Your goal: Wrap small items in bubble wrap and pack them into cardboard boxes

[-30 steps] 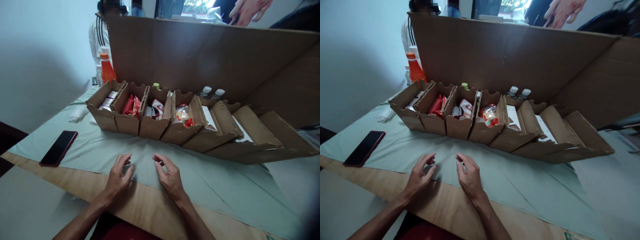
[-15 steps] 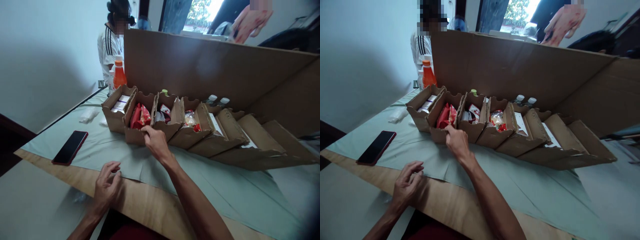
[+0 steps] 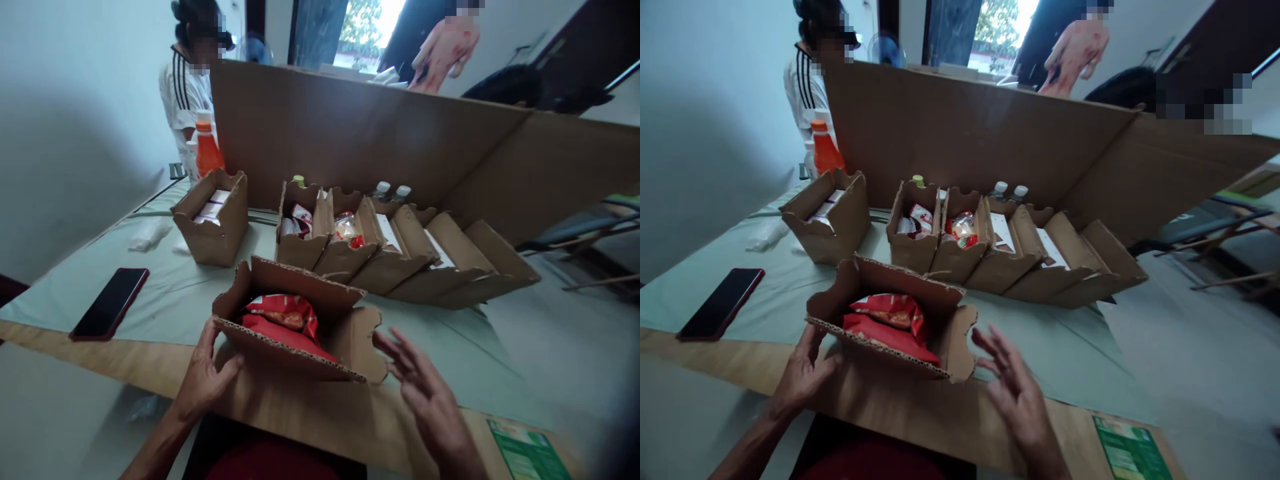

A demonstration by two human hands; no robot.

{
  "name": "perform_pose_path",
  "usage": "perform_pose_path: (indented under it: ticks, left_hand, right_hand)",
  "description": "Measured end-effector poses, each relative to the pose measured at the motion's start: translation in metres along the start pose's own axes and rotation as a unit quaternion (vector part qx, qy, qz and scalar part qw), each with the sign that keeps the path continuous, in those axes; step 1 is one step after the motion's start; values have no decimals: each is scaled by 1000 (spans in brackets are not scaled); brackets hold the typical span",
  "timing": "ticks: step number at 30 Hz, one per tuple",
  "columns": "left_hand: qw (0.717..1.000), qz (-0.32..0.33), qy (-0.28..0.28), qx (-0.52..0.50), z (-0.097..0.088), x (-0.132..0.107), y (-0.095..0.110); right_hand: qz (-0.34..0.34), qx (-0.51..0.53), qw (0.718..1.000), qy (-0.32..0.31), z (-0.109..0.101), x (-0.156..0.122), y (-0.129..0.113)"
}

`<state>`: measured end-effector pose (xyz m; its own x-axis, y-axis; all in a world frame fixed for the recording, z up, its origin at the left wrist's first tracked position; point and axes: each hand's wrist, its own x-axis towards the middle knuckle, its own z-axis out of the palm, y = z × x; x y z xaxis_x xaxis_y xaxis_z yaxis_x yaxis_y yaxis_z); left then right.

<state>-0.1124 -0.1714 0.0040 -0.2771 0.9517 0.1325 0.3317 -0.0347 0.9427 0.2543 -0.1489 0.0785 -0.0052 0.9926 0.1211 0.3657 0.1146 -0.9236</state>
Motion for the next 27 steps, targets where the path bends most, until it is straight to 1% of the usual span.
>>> perform_pose_path:
  ticks: [2, 3, 5, 7, 9, 11, 12, 14, 16, 17, 20, 23, 25, 27]
  left_hand:
    - [1000, -24, -17, -8, 4, 0, -1]
    - [999, -30, -16, -11, 6, 1, 0]
    - [999, -27, -5, -16, 11, 2, 6]
    - [1000, -6, -8, -26, 21, 5, 17]
    - [999, 24, -27, -41, 35, 15, 31]
    - [996, 49, -42, -58, 54, 32, 42]
    - [995, 56, -46, -67, 64, 41, 44]
    - [994, 47, -54, -80, 82, 57, 42]
    - [995, 28, -59, -78, 94, 61, 34]
    - [995, 21, -59, -73, 97, 58, 28]
    - [997, 7, -54, -46, 95, 35, 15]
    - [999, 10, -44, -3, 81, 10, 10]
    - [998, 35, -40, 39, 66, 6, 11]
    - [992, 74, -27, 98, 45, 14, 10]
  right_hand:
    - [-1, -34, 998, -43, 17, -20, 14]
    - [-5, -59, 997, -48, 29, -26, 18]
    - [-16, -93, 995, -32, 50, -28, 21]
    - [-30, -97, 995, 13, 59, -18, 18]
    - [-33, -89, 993, 70, 56, 2, 15]
    - [-23, -88, 990, 112, 46, 25, 17]
    - [-15, -88, 989, 118, 42, 35, 21]
    - [4, -83, 990, 110, 37, 51, 32]
    - [19, -62, 994, 89, 38, 56, 45]
    - [24, -49, 995, 81, 39, 54, 52]
    - [39, -24, 995, 83, 45, 38, 70]
    - [67, -64, 990, 102, 49, 16, 84]
    - [56, -120, 986, 104, 52, 8, 93]
    - [11, -171, 980, 101, 58, 4, 102]
